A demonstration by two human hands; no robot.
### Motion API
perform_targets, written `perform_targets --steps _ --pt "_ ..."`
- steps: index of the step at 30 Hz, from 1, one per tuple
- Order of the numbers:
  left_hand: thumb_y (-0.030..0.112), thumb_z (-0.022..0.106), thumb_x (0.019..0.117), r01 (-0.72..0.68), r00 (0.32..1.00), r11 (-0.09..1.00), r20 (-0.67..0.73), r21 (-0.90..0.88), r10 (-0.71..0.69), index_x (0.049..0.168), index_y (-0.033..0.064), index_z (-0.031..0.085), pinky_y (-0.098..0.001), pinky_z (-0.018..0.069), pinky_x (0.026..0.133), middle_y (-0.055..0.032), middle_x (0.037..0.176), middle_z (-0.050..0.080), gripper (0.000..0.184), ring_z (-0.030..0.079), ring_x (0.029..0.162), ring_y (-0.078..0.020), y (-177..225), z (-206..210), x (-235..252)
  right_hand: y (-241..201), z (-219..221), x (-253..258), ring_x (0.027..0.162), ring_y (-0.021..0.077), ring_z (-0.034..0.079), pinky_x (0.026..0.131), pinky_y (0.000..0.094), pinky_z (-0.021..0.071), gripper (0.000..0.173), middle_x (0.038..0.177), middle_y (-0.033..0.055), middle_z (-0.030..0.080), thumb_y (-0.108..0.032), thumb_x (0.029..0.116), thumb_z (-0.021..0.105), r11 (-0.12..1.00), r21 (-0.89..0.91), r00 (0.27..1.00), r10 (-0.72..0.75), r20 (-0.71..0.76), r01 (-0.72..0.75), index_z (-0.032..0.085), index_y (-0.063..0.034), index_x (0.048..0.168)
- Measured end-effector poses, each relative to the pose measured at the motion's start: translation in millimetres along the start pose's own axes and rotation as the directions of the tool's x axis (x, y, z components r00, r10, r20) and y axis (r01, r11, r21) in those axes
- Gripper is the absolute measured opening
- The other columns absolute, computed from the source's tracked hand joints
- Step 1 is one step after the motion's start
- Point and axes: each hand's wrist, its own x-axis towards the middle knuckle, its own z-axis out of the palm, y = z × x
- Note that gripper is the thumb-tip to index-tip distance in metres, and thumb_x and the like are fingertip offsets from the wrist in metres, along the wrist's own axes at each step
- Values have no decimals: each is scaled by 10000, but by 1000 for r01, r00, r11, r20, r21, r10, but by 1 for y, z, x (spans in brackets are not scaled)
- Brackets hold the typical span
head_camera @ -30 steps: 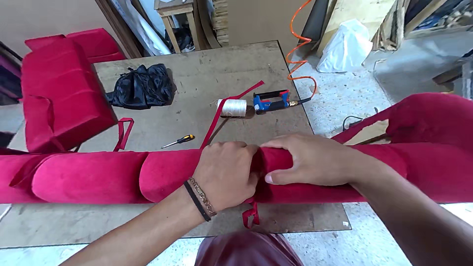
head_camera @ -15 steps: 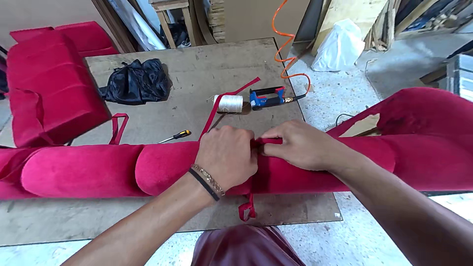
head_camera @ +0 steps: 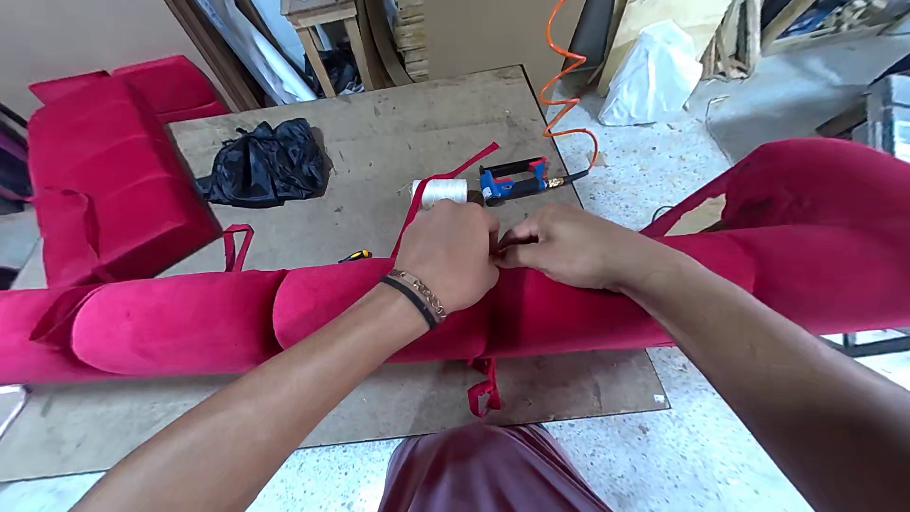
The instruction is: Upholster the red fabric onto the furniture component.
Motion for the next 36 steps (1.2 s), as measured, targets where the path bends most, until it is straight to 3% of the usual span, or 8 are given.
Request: perform_targets --steps 4,7,10,21,25,28,32,36 --pt "191 697 908 -16 1000 1000 27 -9 16 961 179 765 -517 560 737 -27 896 729 87 703 880 -221 -2 0 2 1 3 -8 830 56 669 739 408 546 236 874 -89 731 -395 1012 598 997 33 997 -68 -36 69 796 -270 984" --pt "203 710 902 -15 997 998 76 -57 20 965 174 767 -529 555 756 -34 906 728 90 698 897 -227 -8 -1 8 2 3 -14 884 23 679 762 361 575 229 945 -114 740 -438 928 665 991 3 989 -134 -58 134 791 -288 1048" --pt "215 714 901 10 992 998 124 -69 -2 955 178 767 -537 551 760 -30 903 730 84 697 901 -228 -9 -2 13 -3 3 -13 932 64 686 812 427 570 194 973 -99 745 -428 918 713 997 -27 995 -80 -57 78 784 -286 1030" --pt "186 708 952 118 954 973 293 -198 -56 969 170 771 -488 541 804 -26 943 734 67 683 901 -188 -18 -6 22 -9 5 -6 794 122 665 711 442 538 139 835 -35 710 -320 970 694 997 82 1000 3 -18 -2 761 -216 906" --pt "177 715 963 134 932 932 363 -336 -3 993 122 736 -426 539 781 -33 923 706 66 661 859 -163 -21 0 9 -11 16 -24 831 116 676 729 477 547 145 862 -68 719 -369 964 677 998 58 999 17 -42 -15 762 -261 918" --pt "218 713 970 110 943 937 331 -331 7 1073 141 740 -449 577 838 -28 1024 735 131 700 937 -175 -17 3 -4 -13 24 -35 806 120 676 677 479 546 149 844 -86 712 -404 953 665 1000 10 995 24 -94 -24 756 -299 898" --pt "273 577 1060 130 917 922 397 -364 27 1134 160 767 -416 551 863 -22 1031 745 233 690 950 -133 -22 5 -5 -13 28 -40 776 72 672 656 424 552 136 832 -119 709 -389 957 651 1000 -1 992 0 -124 0 750 -313 904" --pt "385 363 1128 321 786 825 617 -465 42 1118 55 740 -321 540 837 -39 1009 739 501 678 909 -98 -44 4 7 -12 32 -46 796 26 670 675 397 564 167 861 -162 715 -425 968 617 1000 26 992 14 -129 -11 768 -353 968"
